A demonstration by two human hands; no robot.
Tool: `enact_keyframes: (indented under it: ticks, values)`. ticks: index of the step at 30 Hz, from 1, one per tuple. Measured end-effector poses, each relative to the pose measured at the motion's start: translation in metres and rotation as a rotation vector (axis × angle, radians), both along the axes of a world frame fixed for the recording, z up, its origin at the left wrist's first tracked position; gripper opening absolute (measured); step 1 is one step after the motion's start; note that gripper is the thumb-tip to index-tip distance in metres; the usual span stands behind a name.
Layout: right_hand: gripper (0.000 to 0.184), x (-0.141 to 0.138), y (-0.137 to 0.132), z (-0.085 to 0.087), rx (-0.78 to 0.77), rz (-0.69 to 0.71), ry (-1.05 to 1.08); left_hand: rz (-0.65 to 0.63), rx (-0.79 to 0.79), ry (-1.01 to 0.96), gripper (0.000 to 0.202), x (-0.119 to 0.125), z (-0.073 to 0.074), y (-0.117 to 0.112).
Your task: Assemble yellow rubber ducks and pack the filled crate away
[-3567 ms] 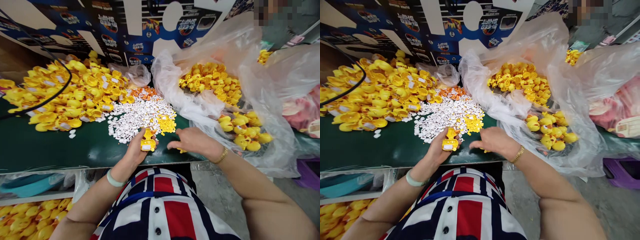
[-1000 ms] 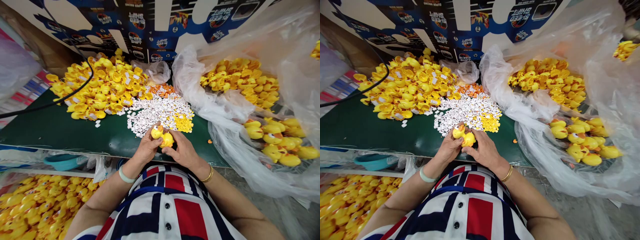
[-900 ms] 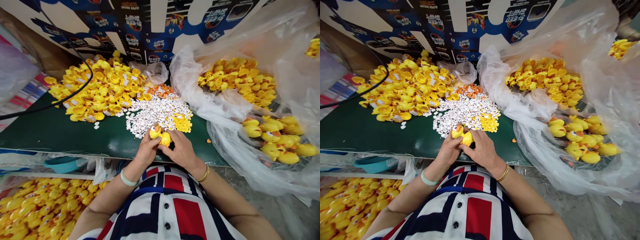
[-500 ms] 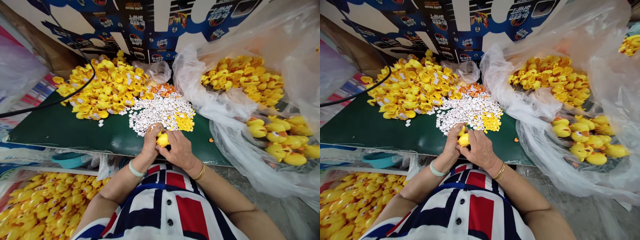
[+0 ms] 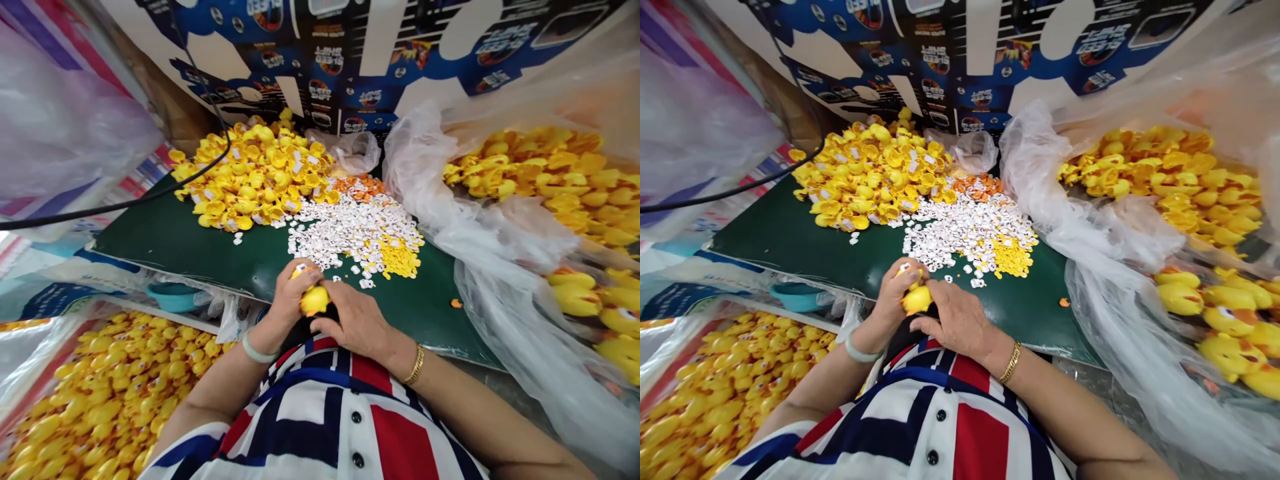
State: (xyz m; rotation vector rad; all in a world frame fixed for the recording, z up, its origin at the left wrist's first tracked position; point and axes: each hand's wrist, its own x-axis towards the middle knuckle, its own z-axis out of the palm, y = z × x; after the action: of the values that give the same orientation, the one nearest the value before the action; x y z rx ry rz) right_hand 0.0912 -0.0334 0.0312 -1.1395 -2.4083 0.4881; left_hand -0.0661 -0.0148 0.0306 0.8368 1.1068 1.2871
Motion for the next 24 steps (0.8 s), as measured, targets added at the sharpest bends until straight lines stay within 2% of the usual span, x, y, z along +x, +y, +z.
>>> enact_keyframes:
  ticks: [2, 3, 5, 6, 7, 8, 9, 10, 12, 14, 16, 18, 20, 22, 24]
  values:
    - [0.056, -0.001, 0.011, 0.005, -0.001, 0.139, -0.058, 0.022, -0.056, 0.284, 0.03, -0.051, -0.001, -0.017]
    - [0.05, 0.001, 0.021, 0.008, 0.015, 0.156, -0.097, 0.031, -0.115, 0.501, 0.033, -0.082, -0.001, -0.028]
    - [0.035, 0.007, 0.045, 0.014, 0.051, 0.122, -0.169, 0.027, -0.258, 1.037, 0.035, -0.148, -0.001, -0.054]
    - [0.028, 0.011, 0.057, 0.015, 0.062, 0.101, -0.2, 0.019, -0.392, 1.305, 0.038, -0.179, 0.0, -0.067]
    - [0.024, 0.014, 0.069, 0.016, 0.072, 0.08, -0.228, 0.006, -0.536, 1.515, 0.043, -0.206, -0.001, -0.08]
    - [0.022, 0.015, 0.078, 0.017, 0.081, 0.061, -0.25, 0.022, -0.609, 1.668, 0.049, -0.227, -0.001, -0.09]
    - [0.02, 0.014, 0.084, 0.016, 0.091, 0.052, -0.266, 0.039, -0.617, 1.775, 0.053, -0.242, -0.003, -0.096]
    - [0.019, 0.011, 0.086, 0.014, 0.105, 0.062, -0.279, 0.069, -0.563, 1.834, 0.056, -0.249, -0.004, -0.098]
    - [0.018, -0.001, 0.081, 0.009, 0.145, 0.134, -0.285, 0.13, -0.316, 1.82, 0.056, -0.243, -0.008, -0.085]
    - [0.015, -0.016, 0.066, 0.004, 0.195, 0.241, -0.271, 0.189, -0.031, 1.714, 0.051, -0.224, -0.01, -0.048]
    - [0.013, -0.026, 0.047, 0.0, 0.239, 0.311, -0.259, 0.21, 0.157, 1.661, 0.047, -0.204, -0.006, 0.004]
    - [0.013, -0.027, 0.032, -0.002, 0.26, 0.33, -0.26, 0.16, 0.234, 1.705, 0.045, -0.19, 0.0, 0.056]
    - [0.014, -0.019, 0.021, -0.003, 0.255, 0.331, -0.269, 0.102, 0.271, 1.784, 0.045, -0.18, 0.006, 0.096]
    - [0.017, -0.004, 0.015, -0.004, 0.228, 0.318, -0.273, 0.054, 0.249, 1.858, 0.044, -0.174, 0.01, 0.121]
    - [0.02, 0.015, 0.014, -0.006, 0.192, 0.283, -0.28, 0.03, 0.2, 1.905, 0.04, -0.171, 0.01, 0.133]
